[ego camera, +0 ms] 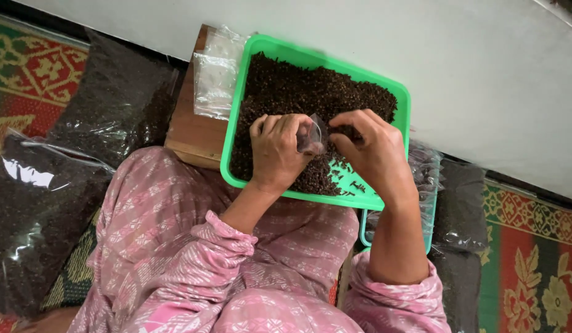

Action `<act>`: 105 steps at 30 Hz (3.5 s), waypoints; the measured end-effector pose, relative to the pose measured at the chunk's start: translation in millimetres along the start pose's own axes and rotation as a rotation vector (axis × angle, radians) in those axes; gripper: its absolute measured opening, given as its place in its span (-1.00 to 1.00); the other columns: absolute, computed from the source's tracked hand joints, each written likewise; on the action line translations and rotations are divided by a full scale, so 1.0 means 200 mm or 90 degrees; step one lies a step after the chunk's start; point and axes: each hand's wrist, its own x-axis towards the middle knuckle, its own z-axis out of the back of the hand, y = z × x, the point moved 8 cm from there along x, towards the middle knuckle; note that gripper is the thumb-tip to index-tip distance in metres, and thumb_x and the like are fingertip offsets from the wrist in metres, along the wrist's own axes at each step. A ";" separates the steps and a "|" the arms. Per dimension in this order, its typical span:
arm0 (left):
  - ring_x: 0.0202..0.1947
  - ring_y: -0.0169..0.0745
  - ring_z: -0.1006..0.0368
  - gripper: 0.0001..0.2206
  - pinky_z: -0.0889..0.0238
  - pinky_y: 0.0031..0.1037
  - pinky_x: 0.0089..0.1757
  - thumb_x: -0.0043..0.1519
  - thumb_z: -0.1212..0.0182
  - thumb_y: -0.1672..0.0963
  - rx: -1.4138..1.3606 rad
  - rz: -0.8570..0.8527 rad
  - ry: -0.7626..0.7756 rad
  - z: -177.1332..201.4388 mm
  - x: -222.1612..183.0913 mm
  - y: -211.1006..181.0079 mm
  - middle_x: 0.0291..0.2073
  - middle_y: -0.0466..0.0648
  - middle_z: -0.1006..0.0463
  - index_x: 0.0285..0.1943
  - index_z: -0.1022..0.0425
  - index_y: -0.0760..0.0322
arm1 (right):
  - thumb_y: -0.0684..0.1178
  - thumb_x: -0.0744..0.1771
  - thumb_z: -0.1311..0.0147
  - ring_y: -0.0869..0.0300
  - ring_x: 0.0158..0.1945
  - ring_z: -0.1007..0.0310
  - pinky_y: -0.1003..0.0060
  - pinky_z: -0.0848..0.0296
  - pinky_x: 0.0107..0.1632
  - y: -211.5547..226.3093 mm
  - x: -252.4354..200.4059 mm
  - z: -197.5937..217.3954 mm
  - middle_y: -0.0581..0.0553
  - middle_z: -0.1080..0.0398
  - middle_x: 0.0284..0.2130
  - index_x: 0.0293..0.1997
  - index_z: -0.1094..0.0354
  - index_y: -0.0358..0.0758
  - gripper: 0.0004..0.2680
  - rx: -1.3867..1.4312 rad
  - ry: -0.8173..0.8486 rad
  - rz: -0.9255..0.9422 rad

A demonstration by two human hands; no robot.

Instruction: The person fills small plastic bags with cloves from a green tray by hand, then places the filled bags into a larger container.

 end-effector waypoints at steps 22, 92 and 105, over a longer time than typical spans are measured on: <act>-0.11 -0.24 -0.45 -0.61 -0.12 -0.12 0.16 -0.11 -0.49 0.04 -0.005 0.002 -0.066 -0.02 -0.02 0.05 -0.40 -0.32 -0.47 -0.15 -0.42 -0.11 | 0.04 0.27 -0.32 -0.47 0.01 -0.41 -0.34 -0.48 0.01 -0.14 -0.22 -0.35 -0.39 -0.30 0.15 0.20 -0.35 -0.19 -0.60 -0.032 0.074 -0.013; -0.11 -0.27 -0.45 -0.51 -0.11 -0.08 0.17 -0.11 -0.54 0.03 -0.022 0.023 -0.016 -0.05 -0.02 0.04 -0.33 -0.33 -0.50 -0.05 -0.35 -0.09 | -0.03 0.29 -0.33 -0.19 -0.08 -0.55 -0.11 -0.59 -0.10 -0.20 -0.15 -0.23 -0.30 -0.43 0.00 0.22 -0.42 -0.14 -0.64 -0.048 0.044 -0.007; -0.16 -0.26 -0.48 -0.58 -0.15 -0.12 0.13 -0.06 -0.48 0.02 -0.020 0.019 -0.047 -0.03 -0.02 0.04 -0.37 -0.30 -0.55 -0.10 -0.35 -0.09 | -0.23 0.26 -0.35 0.01 -0.24 -0.59 0.17 -0.60 -0.17 -0.23 -0.15 -0.11 -0.16 -0.53 -0.28 -0.11 -0.54 -0.14 -0.82 0.008 -0.018 -0.021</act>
